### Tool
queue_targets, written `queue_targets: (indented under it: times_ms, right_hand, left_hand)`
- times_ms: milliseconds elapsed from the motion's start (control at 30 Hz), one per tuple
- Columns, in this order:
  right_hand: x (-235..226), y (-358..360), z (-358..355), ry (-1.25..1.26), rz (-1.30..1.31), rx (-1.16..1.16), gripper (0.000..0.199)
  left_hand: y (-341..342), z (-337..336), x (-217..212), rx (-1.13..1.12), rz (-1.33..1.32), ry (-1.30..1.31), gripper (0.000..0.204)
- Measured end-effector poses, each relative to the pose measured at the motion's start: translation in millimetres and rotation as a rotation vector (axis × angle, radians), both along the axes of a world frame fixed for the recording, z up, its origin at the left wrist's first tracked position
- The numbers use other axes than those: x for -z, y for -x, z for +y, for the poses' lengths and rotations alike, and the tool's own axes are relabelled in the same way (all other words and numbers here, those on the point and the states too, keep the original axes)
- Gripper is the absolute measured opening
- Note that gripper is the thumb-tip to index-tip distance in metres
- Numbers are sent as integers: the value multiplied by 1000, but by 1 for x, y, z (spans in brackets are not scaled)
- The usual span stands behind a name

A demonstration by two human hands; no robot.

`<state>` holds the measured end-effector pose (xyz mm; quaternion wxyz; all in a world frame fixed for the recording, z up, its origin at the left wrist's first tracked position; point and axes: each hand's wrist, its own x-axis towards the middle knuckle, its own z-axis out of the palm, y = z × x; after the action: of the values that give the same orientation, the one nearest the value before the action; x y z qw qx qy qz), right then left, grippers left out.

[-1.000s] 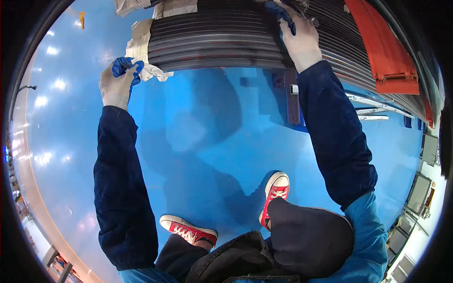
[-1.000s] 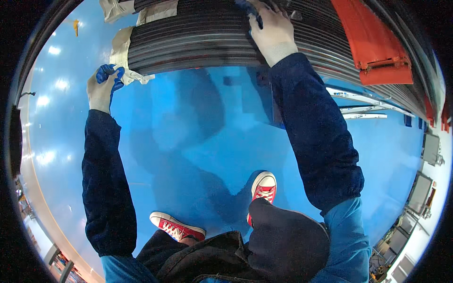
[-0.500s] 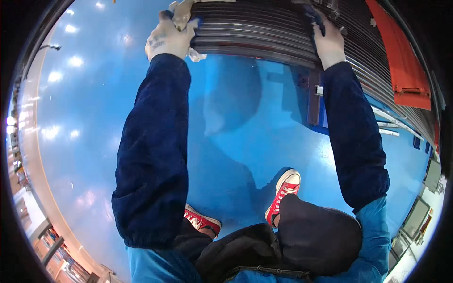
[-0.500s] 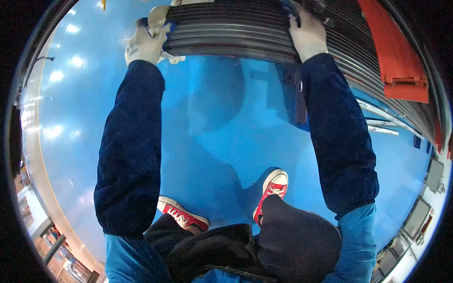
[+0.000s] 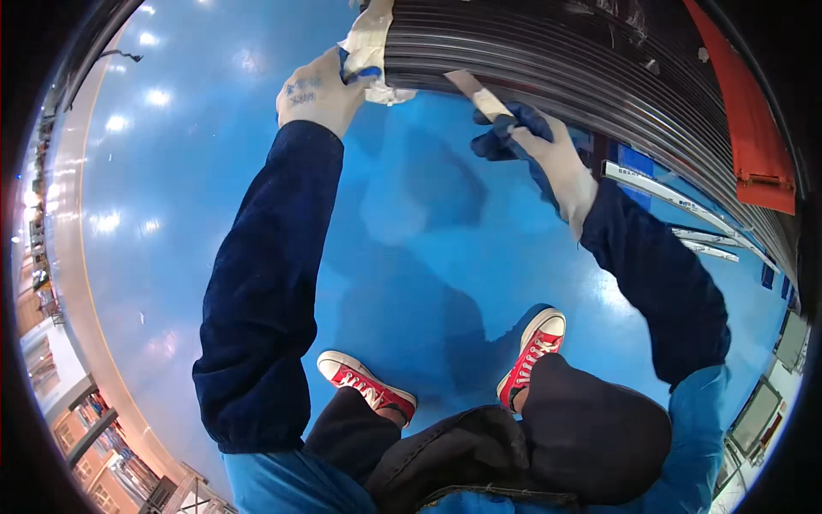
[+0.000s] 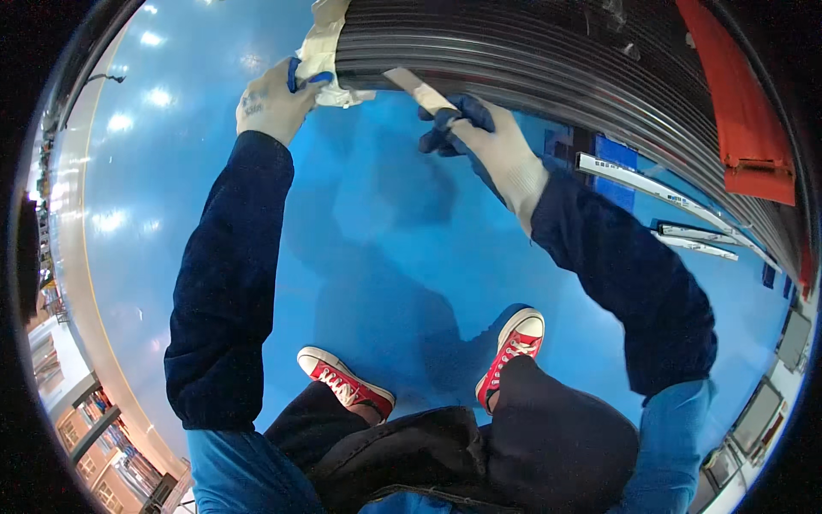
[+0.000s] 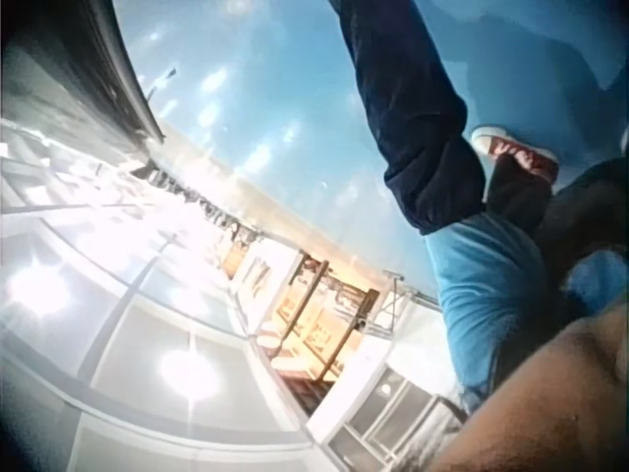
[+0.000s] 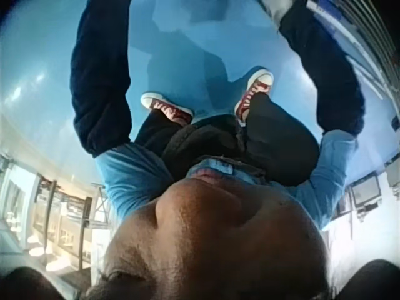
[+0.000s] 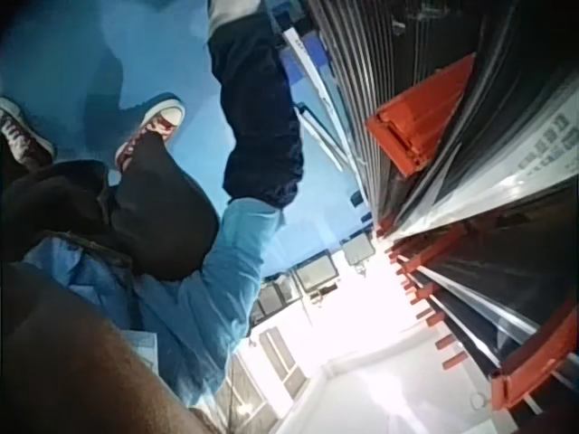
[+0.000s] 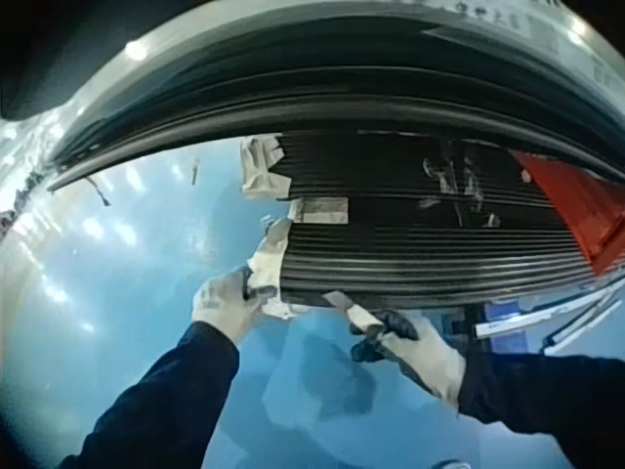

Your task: Wiping and scraping metal slats on a large circular fabrication structure.

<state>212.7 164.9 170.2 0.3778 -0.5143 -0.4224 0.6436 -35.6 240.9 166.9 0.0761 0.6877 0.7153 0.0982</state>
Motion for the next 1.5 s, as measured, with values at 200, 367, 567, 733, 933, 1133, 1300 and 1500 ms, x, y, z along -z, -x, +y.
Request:
queue_targets:
  times_ms: [200,367,567,733,933,1133,1300,1500]
  right_hand:
    - [9,52,24,240,-35,-87,22]
    - [37,59,17,173,125,16,20]
    - [39,72,25,311,128,55,20]
    - [35,90,32,362,166,-22,23]
    - [48,115,17,271,229,80,28]
    - [39,151,-64,406,46,-366,24]
    - [59,92,-36,250,29,-175,21]
    - [42,62,-4,148,136,40,26]
  left_hand:
    - [17,7,2,69,-187,155,26]
    - [22,2,15,98,-259,37,26]
    - [15,0,5,-17,-421,178,25]
    - [16,2,10,55,-293,39,24]
    - [5,-10,-4,117,-140,-37,28]
    - [16,-5,-16,148,10,-128,30]
    - [31,-9,-9,32,7,-123,32]
    - [-5,-10,-6,33,126,-46,36]
